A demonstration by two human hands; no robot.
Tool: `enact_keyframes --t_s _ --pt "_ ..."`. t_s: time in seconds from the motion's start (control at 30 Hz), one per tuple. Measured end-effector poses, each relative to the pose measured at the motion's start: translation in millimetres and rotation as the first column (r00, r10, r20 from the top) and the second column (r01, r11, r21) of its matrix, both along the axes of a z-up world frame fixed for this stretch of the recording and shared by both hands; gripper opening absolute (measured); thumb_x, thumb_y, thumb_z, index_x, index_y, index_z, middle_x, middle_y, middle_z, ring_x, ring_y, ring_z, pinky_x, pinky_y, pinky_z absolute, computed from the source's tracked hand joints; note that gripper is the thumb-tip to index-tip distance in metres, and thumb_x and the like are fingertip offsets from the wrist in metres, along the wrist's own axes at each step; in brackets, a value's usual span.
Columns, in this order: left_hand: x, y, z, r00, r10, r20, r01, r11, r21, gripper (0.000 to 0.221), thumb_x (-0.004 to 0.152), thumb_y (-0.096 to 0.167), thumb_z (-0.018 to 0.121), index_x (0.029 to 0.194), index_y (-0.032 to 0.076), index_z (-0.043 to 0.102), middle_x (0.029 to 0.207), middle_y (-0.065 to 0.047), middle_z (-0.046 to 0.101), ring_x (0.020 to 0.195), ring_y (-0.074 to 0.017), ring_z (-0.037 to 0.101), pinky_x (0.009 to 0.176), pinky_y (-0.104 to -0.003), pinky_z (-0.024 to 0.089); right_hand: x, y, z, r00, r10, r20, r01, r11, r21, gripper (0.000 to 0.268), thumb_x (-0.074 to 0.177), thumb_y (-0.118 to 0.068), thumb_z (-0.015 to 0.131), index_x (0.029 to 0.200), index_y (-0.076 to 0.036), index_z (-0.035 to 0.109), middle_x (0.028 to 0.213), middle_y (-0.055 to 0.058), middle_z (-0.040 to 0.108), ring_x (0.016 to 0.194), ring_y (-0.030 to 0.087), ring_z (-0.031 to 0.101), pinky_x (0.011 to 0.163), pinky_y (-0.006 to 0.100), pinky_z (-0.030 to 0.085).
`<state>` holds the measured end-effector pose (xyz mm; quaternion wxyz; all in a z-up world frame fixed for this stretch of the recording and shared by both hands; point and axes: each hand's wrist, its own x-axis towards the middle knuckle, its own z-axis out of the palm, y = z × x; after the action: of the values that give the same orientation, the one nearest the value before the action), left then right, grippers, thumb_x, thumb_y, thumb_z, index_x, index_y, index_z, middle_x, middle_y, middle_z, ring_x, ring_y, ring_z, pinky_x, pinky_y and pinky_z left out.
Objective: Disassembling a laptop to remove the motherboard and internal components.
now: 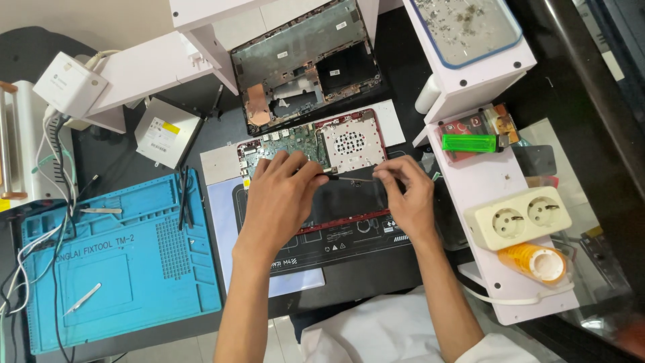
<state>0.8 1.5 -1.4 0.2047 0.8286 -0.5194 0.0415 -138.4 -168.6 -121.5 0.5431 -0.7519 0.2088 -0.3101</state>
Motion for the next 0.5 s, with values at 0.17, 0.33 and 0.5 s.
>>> enact_keyframes --t_s 0.17,0.33,0.5 --pt "7.6 9.5 -12.5 0.997 0.080 0.002 -0.080 0.996 -0.034 0.011 0.095 0.020 0.071 0.093 0.009 0.069 0.091 -0.004 0.063 0.089 -0.0277 0.059 0.081 -0.043 0.043 -2.9 -8.7 -14.6 0.984 -0.167 -0.058 0.163 0.984 -0.069 0.006 0.097 0.000 0.068 0.103 0.002 0.068 0.098 0.011 0.069 0.090 0.024 0.071 0.082 0.032 0.056" --pt "8.2 11.4 -19.0 0.985 0.143 -0.092 -0.146 0.989 -0.025 0.010 0.094 0.019 0.071 0.092 0.010 0.070 0.088 -0.004 0.064 0.087 -0.0279 0.059 0.079 -0.043 0.042 -1.0 -10.6 -24.1 0.970 -0.202 -0.139 0.167 0.959 -0.231 0.007 0.096 0.000 0.069 0.103 0.002 0.068 0.097 0.013 0.068 0.084 0.026 0.069 0.075 0.034 0.054" --pt "8.0 -5.9 -21.4 1.000 -0.010 0.013 0.010 1.000 -0.024 0.009 0.095 0.016 0.070 0.096 0.008 0.068 0.092 -0.008 0.060 0.091 -0.0293 0.058 0.082 -0.043 0.043 -3.7 -3.4 -30.6 0.965 -0.239 -0.106 0.218 0.960 -0.174 0.006 0.099 -0.004 0.066 0.102 0.002 0.065 0.096 0.012 0.068 0.085 0.025 0.069 0.074 0.033 0.054"
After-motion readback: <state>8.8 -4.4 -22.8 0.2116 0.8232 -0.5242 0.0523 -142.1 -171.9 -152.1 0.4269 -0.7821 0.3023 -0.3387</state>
